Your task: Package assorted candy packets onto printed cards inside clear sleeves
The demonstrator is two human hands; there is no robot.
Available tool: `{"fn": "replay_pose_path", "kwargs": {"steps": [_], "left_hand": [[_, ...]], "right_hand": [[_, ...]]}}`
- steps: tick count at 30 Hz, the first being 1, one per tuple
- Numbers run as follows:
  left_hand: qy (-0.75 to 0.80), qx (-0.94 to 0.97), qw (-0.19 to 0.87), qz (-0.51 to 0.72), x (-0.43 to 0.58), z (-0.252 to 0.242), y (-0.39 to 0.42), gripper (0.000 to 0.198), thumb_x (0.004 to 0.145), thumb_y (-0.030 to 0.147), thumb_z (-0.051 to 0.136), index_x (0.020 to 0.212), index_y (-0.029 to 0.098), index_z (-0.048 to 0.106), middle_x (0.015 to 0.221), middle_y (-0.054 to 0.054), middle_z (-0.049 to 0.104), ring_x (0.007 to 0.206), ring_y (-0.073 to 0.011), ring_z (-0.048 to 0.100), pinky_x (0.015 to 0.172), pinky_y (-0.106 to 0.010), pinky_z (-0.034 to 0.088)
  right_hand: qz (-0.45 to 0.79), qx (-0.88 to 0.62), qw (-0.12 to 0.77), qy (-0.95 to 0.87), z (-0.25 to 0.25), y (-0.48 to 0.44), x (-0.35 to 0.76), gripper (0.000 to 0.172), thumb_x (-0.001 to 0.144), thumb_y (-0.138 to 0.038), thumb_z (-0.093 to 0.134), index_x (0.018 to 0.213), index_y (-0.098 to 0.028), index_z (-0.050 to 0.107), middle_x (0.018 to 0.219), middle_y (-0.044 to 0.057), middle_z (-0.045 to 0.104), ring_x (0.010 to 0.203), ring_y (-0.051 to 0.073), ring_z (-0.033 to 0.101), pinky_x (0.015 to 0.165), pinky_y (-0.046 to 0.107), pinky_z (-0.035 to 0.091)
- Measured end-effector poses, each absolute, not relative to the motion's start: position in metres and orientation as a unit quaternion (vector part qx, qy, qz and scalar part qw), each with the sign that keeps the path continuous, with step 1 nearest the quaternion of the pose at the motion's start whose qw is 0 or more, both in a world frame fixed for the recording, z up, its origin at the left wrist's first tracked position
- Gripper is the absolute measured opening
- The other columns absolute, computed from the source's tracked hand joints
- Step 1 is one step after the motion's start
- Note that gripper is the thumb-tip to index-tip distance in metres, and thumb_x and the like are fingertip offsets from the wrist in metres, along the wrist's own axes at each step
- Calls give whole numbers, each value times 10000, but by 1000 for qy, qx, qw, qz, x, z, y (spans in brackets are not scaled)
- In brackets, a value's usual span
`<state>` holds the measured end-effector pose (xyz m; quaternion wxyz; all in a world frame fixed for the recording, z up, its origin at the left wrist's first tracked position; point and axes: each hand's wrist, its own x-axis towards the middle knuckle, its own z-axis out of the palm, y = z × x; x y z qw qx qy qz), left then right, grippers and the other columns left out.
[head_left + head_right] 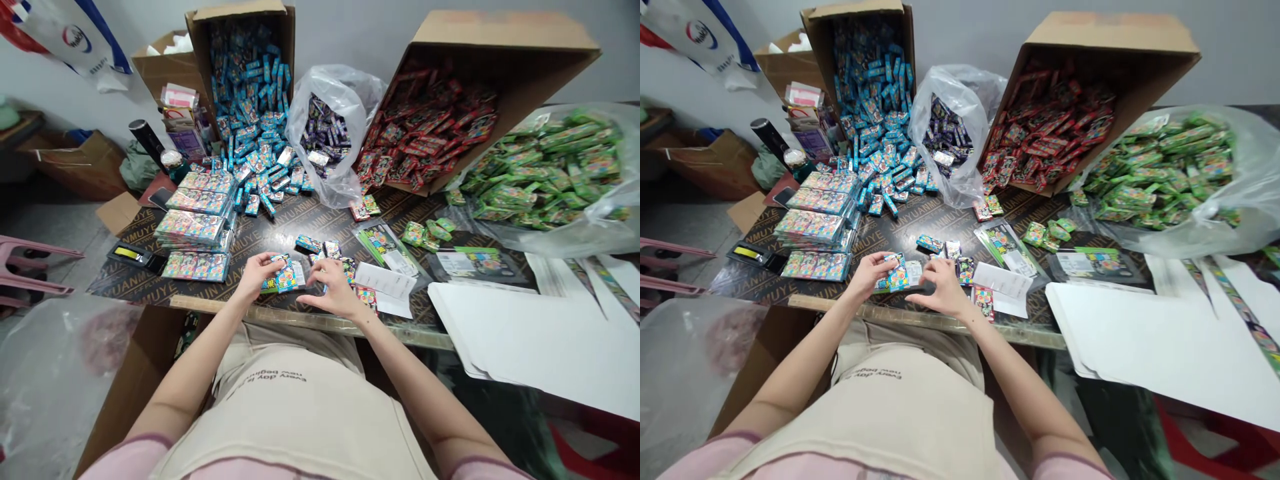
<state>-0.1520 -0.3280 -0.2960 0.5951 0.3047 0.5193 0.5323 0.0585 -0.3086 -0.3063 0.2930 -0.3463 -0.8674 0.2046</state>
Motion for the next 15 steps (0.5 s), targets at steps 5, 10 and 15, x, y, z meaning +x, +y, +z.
{"fn": "replay_pose_path", "kwargs": {"steps": [5, 10, 15], "left_hand": [[512, 388, 622, 448, -146, -309, -326, 602, 539, 357, 864, 1053, 126, 651, 746, -45, 722, 620, -143, 648, 593, -239, 481], [552, 615, 421, 374, -148, -333, -316, 729, 737, 476, 690, 1360, 160, 480, 1168, -152, 671, 1091, -280, 621, 971, -460, 453], [556, 809, 159, 109, -157, -353, -316, 1021, 591, 372, 810, 1469, 190, 320, 1352, -172, 518, 1293, -347, 451, 1139, -600, 162]], "right_hand": [[187, -296, 295, -889, -309, -313, 55, 801, 681, -536, 721, 1372, -243, 445, 1399, 137, 465, 1304, 326, 414, 1087, 494, 254], [121, -341, 316, -877, -318, -298, 72, 670, 691, -427, 702, 1299, -232, 499, 1217, 92, 618, 1144, 285, 556, 1115, 490, 164], [56, -423, 270, -863, -332, -283, 98, 689, 721, -386, 691, 1347, -218, 458, 1244, 107, 617, 1155, 304, 544, 1101, 523, 133]]}}
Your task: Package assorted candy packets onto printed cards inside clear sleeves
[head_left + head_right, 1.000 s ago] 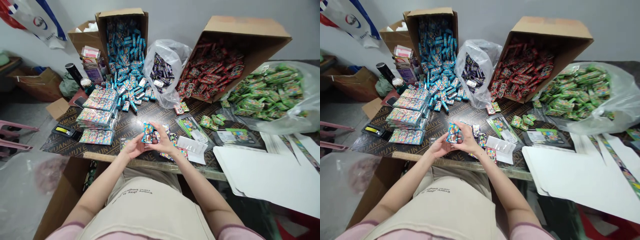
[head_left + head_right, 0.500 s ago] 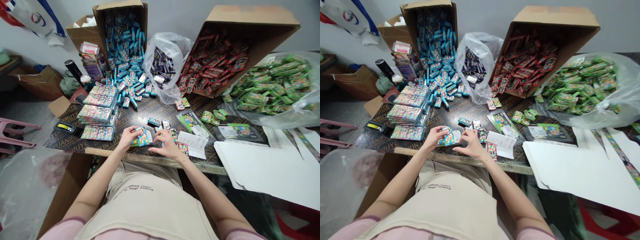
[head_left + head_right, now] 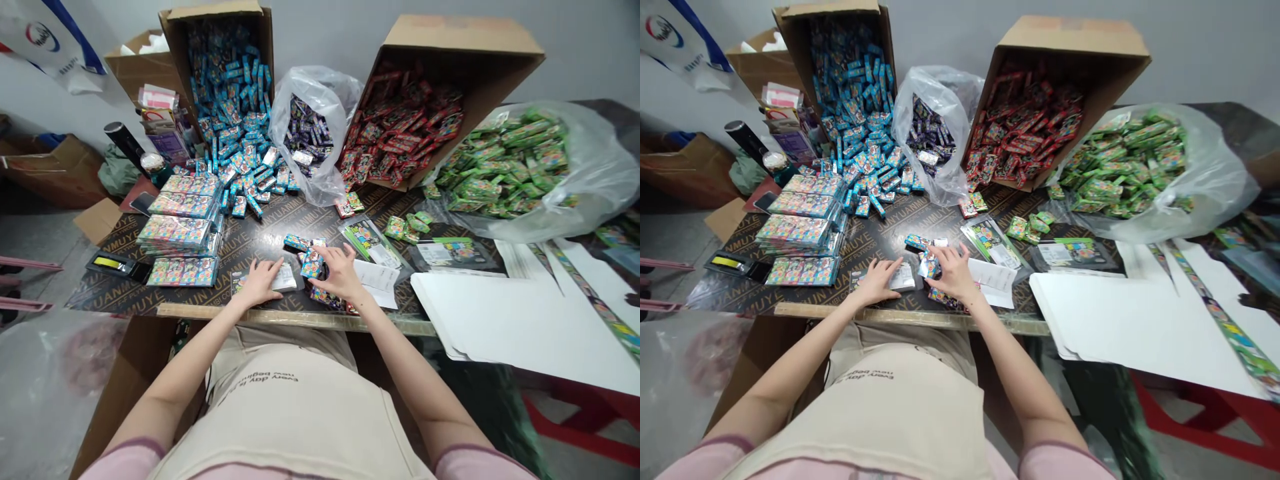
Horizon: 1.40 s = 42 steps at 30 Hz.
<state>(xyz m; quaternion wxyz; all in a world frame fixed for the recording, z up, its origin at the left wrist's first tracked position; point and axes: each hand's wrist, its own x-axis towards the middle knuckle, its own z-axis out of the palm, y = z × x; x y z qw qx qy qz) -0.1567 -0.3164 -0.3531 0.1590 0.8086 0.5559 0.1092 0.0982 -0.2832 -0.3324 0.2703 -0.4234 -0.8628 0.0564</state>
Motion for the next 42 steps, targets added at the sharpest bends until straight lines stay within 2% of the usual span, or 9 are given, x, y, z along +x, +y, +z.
{"fn": "replay_pose_path", "kwargs": {"steps": [4, 13, 19, 21, 24, 30, 36, 39, 42], "left_hand": [[538, 817, 141, 152, -159, -355, -322, 1065, 621, 354, 774, 1505, 179, 206, 1296, -133, 541, 1231, -299, 492, 1145, -523, 221], [485, 832, 126, 238, -171, -343, -328, 1127, 636, 276, 739, 1530, 212, 56, 1272, -110, 527, 1216, -295, 504, 1171, -565, 171], [468, 835, 153, 246, -173, -336, -326, 1191, 618, 286, 775, 1533, 234, 14, 1291, -106, 519, 1224, -305, 497, 1157, -565, 216], [478, 821, 169, 263, -174, -334, -324, 1198, 617, 282, 778, 1532, 227, 8, 1272, -105, 535, 1212, -300, 508, 1150, -558, 232], [489, 800, 202, 283, -174, -332, -323, 1210, 601, 260, 781, 1534, 223, 12, 1270, -111, 545, 1190, -296, 521, 1095, -507, 337], [471, 798, 247, 284, -166, -330, -323, 1255, 554, 245, 809, 1539, 249, 30, 1269, -96, 561, 1167, -293, 539, 1038, -451, 399], [443, 825, 204, 287, -167, -322, -321, 1167, 614, 270, 793, 1538, 247, 81, 1302, -107, 536, 1195, -296, 516, 1053, -464, 383], [466, 798, 203, 323, -168, -320, -319, 1181, 623, 350, 805, 1538, 223, 69, 1286, -123, 543, 1184, -301, 529, 1046, -473, 388], [476, 782, 212, 343, -166, -322, -320, 1186, 624, 384, 808, 1538, 223, 70, 1281, -121, 551, 1188, -294, 532, 1051, -461, 387]], "right_hand": [[75, -413, 241, -875, -338, -290, 97, 698, 732, -356, 676, 1376, -227, 437, 1258, 106, 614, 1172, 307, 528, 1098, 529, 127], [162, -329, 245, -897, -325, -292, 88, 726, 646, -366, 704, 1321, -227, 477, 1259, 108, 623, 1174, 313, 539, 1091, 538, 173], [195, -293, 250, -902, -319, -288, 93, 765, 668, -370, 699, 1363, -237, 410, 1321, 112, 587, 1209, 307, 529, 1111, 561, 147], [180, -308, 270, -894, -318, -290, 93, 741, 659, -386, 704, 1331, -230, 435, 1272, 113, 611, 1181, 307, 545, 1109, 563, 154], [158, -331, 300, -881, -316, -292, 92, 705, 610, -399, 718, 1251, -212, 491, 1160, 109, 641, 1118, 312, 568, 1100, 566, 169], [222, -283, 262, -896, -312, -282, 98, 720, 591, -365, 710, 1259, -224, 481, 1183, 95, 630, 1142, 316, 562, 1111, 578, 158], [180, -296, 276, -897, -312, -283, 99, 939, 685, -515, 737, 1463, -258, 279, 1424, 138, 492, 1278, 331, 474, 1129, 574, 118], [173, -341, 356, -853, -316, -291, 94, 997, 702, -599, 720, 1491, -259, 214, 1331, 132, 572, 1299, 326, 456, 1130, 558, 131], [209, -338, 366, -841, -320, -302, 87, 853, 826, -535, 617, 1503, -266, 173, 1219, 94, 644, 1239, 286, 521, 1134, 542, 133]]}}
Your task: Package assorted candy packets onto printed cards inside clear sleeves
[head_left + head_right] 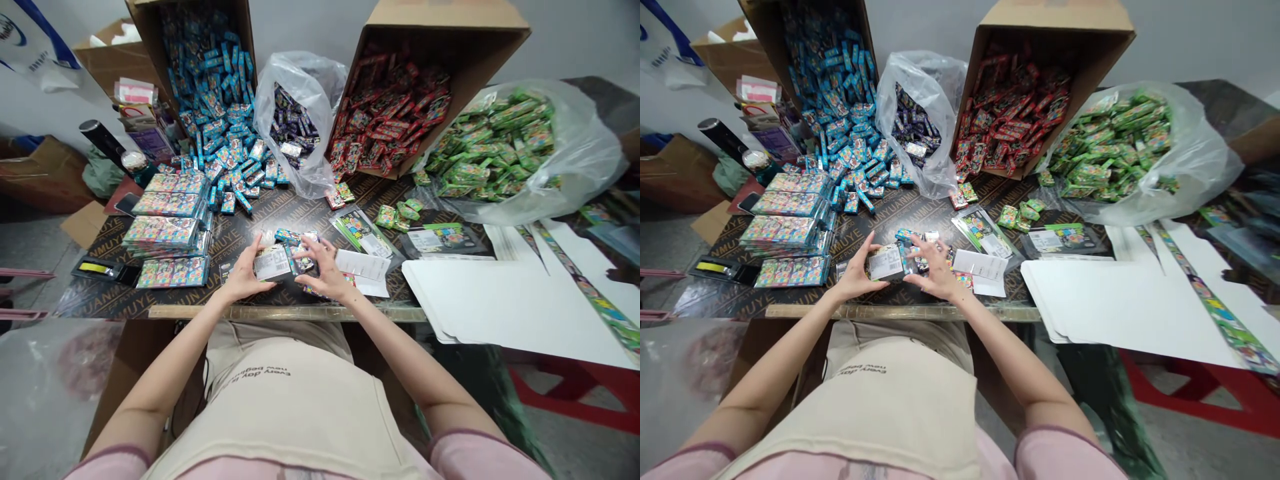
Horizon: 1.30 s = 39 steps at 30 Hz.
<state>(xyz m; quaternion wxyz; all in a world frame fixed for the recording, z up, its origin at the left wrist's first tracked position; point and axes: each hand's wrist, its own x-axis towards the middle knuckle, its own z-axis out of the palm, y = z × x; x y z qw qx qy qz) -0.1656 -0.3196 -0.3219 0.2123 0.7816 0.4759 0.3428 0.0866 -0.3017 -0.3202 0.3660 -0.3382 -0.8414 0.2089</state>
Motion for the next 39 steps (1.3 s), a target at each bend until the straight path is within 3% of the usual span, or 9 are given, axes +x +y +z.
{"fn": "replay_pose_path", "kwargs": {"steps": [4, 9, 12, 16, 20, 24, 29, 35, 39], "left_hand": [[489, 777, 215, 334, -164, -328, -320, 1186, 613, 366, 808, 1539, 234, 78, 1274, -108, 553, 1170, -288, 539, 1037, -452, 399], [525, 799, 187, 227, -171, -348, -318, 1159, 596, 282, 795, 1534, 208, 120, 1266, -121, 556, 1146, -301, 535, 1016, -461, 402], [543, 811, 166, 141, -170, -359, -320, 1052, 601, 263, 784, 1504, 199, 248, 1302, -143, 546, 1212, -327, 499, 1072, -518, 327], [585, 747, 216, 233, -158, -354, -324, 896, 599, 413, 815, 1392, 200, 457, 1324, -142, 561, 1265, -334, 468, 1123, -553, 237], [540, 506, 525, 420, -136, -330, -326, 685, 682, 601, 705, 1198, 159, 615, 1162, -137, 668, 1095, -287, 609, 970, -439, 450], [413, 294, 754, 417, -121, -313, -327, 554, 617, 545, 783, 977, 137, 676, 881, -92, 720, 783, -205, 680, 740, -330, 532], [466, 256, 686, 496, -116, -308, -329, 487, 466, 255, 895, 875, 137, 660, 783, -19, 705, 646, -122, 639, 631, -251, 524], [502, 352, 669, 421, -121, -304, -338, 379, 530, 316, 839, 805, 130, 656, 701, -10, 685, 623, -140, 655, 628, -277, 549], [515, 460, 661, 292, -126, -305, -340, 244, 592, 333, 770, 590, 117, 654, 527, -9, 625, 506, -105, 593, 527, -205, 479]], "right_hand": [[218, -366, 347, -836, -328, -294, 84, 657, 905, -340, 460, 1502, -260, 197, 1311, 98, 591, 1241, 255, 519, 1134, 522, 139], [160, -431, 187, -868, -351, -252, 95, 837, 624, -170, 571, 1435, -227, 373, 1357, 134, 533, 1325, 351, 369, 1090, 604, 119], [159, -399, 101, -898, -359, -238, 96, 900, 580, -191, 615, 1445, -214, 368, 1378, 154, 501, 1334, 380, 338, 1074, 637, 113], [168, -384, 187, -888, -348, -245, 86, 856, 615, -298, 685, 1416, -215, 396, 1284, 141, 559, 1237, 346, 461, 1102, 612, 112], [268, -310, 337, -848, -328, -272, 69, 908, 655, -336, 730, 1447, -298, 286, 1369, 100, 516, 1249, 304, 499, 1140, 583, 130], [430, -261, 417, -757, -322, -296, 58, 999, 691, -465, 762, 1482, -299, 173, 1402, 118, 483, 1268, 266, 511, 1101, 471, 348], [401, -285, 409, -769, -325, -303, 60, 1053, 634, -485, 821, 1485, -275, 237, 1465, 131, 424, 1380, 288, 385, 1174, 499, 245], [566, -268, 407, -665, -323, -291, 67, 798, 806, -489, 673, 1442, -263, 248, 1058, 85, 698, 979, 218, 678, 896, 410, 526], [619, -194, 259, -716, -318, -284, 73, 631, 815, -449, 667, 1334, -203, 406, 976, 78, 712, 910, 212, 684, 840, 378, 534]]}}
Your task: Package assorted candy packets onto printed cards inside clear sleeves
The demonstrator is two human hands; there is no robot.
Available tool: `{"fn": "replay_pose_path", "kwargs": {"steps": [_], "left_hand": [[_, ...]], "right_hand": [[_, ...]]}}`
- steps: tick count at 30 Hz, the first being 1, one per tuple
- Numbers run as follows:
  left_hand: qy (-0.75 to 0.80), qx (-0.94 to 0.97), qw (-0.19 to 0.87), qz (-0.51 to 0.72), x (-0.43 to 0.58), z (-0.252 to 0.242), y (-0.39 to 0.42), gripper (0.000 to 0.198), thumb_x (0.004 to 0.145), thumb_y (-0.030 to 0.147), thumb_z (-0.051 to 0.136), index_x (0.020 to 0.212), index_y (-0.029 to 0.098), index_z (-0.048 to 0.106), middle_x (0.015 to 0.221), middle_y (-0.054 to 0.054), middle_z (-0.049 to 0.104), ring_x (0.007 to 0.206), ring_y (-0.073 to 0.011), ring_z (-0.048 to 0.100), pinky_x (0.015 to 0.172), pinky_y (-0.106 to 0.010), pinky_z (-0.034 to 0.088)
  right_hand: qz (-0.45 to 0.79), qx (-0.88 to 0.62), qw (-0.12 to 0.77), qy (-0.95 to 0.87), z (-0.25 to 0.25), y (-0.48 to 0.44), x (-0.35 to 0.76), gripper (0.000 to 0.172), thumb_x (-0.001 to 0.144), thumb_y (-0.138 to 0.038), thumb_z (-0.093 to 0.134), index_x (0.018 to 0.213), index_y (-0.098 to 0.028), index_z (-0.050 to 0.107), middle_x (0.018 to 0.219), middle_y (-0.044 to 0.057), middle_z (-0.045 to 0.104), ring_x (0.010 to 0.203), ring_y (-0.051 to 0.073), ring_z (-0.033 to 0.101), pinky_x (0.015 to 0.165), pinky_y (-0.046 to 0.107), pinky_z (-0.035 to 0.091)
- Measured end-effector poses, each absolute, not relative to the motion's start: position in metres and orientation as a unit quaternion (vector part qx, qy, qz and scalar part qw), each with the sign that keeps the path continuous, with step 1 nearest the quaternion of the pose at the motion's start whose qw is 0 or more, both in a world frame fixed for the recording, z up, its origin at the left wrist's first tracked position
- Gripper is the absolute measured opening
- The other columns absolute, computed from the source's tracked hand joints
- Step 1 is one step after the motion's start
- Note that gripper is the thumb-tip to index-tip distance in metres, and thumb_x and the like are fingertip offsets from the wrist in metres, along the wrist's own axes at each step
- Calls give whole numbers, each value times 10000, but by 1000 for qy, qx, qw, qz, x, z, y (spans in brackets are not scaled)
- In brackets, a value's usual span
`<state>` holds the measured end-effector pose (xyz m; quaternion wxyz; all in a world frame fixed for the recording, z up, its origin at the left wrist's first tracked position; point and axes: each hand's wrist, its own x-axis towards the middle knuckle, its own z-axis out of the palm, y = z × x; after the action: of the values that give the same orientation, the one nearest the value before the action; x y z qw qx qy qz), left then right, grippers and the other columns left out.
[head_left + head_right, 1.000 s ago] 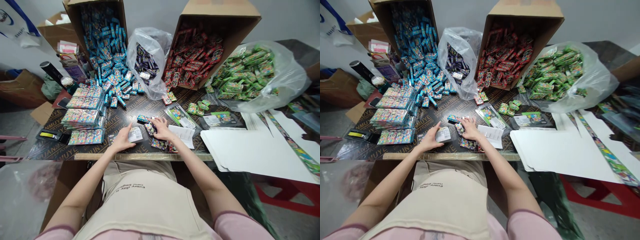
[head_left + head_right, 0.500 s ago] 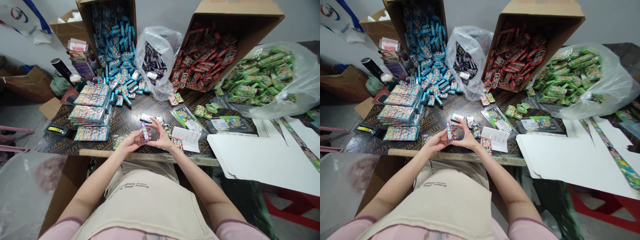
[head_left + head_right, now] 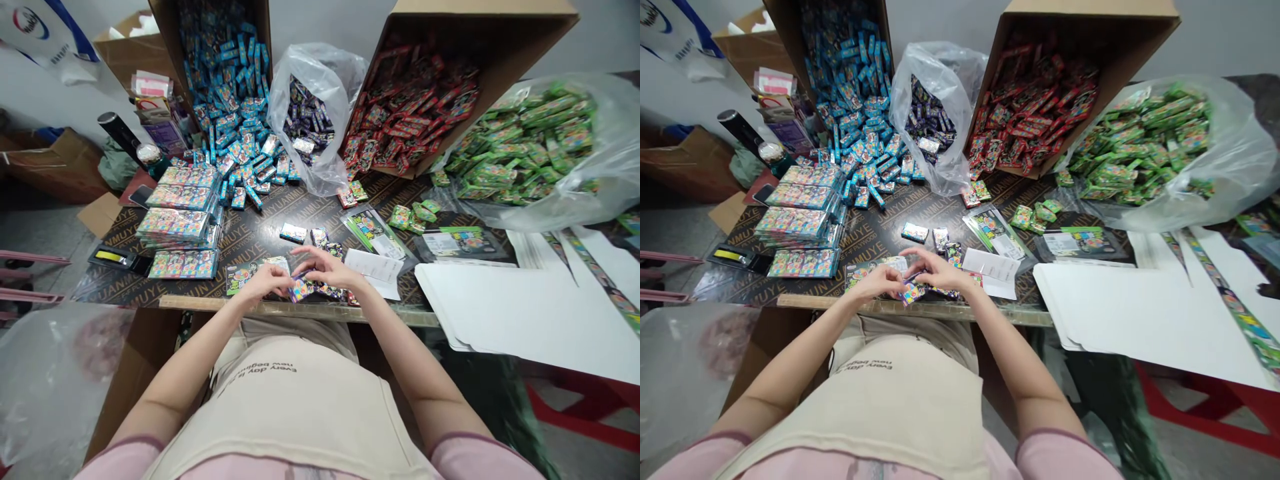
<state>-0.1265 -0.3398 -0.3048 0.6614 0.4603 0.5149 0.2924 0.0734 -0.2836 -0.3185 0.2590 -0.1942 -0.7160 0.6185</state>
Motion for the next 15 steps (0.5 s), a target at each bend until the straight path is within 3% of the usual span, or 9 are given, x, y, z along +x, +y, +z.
{"fn": "replay_pose_path", "kwargs": {"steps": [2, 6, 8, 10, 13, 15], "left_hand": [[523, 481, 654, 258, -126, -306, -339, 237, 562, 310, 786, 538, 121, 646, 468, 2, 592, 452, -84, 542, 486, -188, 437], [561, 382, 631, 376, -123, -311, -337, 301, 541, 381, 810, 593, 116, 674, 476, 8, 579, 441, -73, 513, 482, -192, 421], [559, 352, 630, 409, -122, -313, -336, 355, 550, 437, 810, 624, 115, 681, 516, -2, 595, 467, -79, 525, 514, -209, 446], [551, 361, 636, 401, -122, -315, -336, 402, 561, 484, 804, 653, 110, 691, 573, -27, 628, 520, -101, 561, 574, -240, 486], [541, 457, 592, 384, -130, -321, -333, 487, 650, 553, 737, 870, 119, 726, 830, -94, 711, 774, -194, 659, 759, -336, 533], [551, 597, 466, 351, -141, -328, -330, 634, 630, 536, 764, 1129, 156, 672, 1125, -131, 676, 1076, -281, 610, 960, -442, 466]], "right_hand": [[577, -209, 254, -748, -318, -284, 73, 646, 804, -447, 675, 1343, -202, 418, 1069, 98, 683, 937, 218, 670, 872, 398, 523], [399, -330, 388, -762, -319, -289, 68, 894, 680, -496, 774, 1422, -237, 347, 1420, 151, 462, 1244, 290, 517, 1039, 470, 417], [328, -348, 382, -791, -320, -293, 67, 991, 642, -500, 793, 1459, -242, 294, 1478, 145, 397, 1352, 317, 401, 1108, 503, 325], [278, -352, 365, -816, -322, -297, 67, 936, 671, -443, 764, 1460, -244, 302, 1448, 132, 440, 1341, 320, 407, 1111, 507, 304], [215, -375, 378, -819, -326, -299, 69, 822, 665, -336, 708, 1412, -246, 377, 1336, 112, 542, 1220, 318, 501, 1042, 489, 354], [173, -396, 378, -819, -332, -297, 73, 811, 621, -315, 711, 1374, -242, 418, 1276, 107, 573, 1169, 328, 521, 1013, 493, 351]]}}
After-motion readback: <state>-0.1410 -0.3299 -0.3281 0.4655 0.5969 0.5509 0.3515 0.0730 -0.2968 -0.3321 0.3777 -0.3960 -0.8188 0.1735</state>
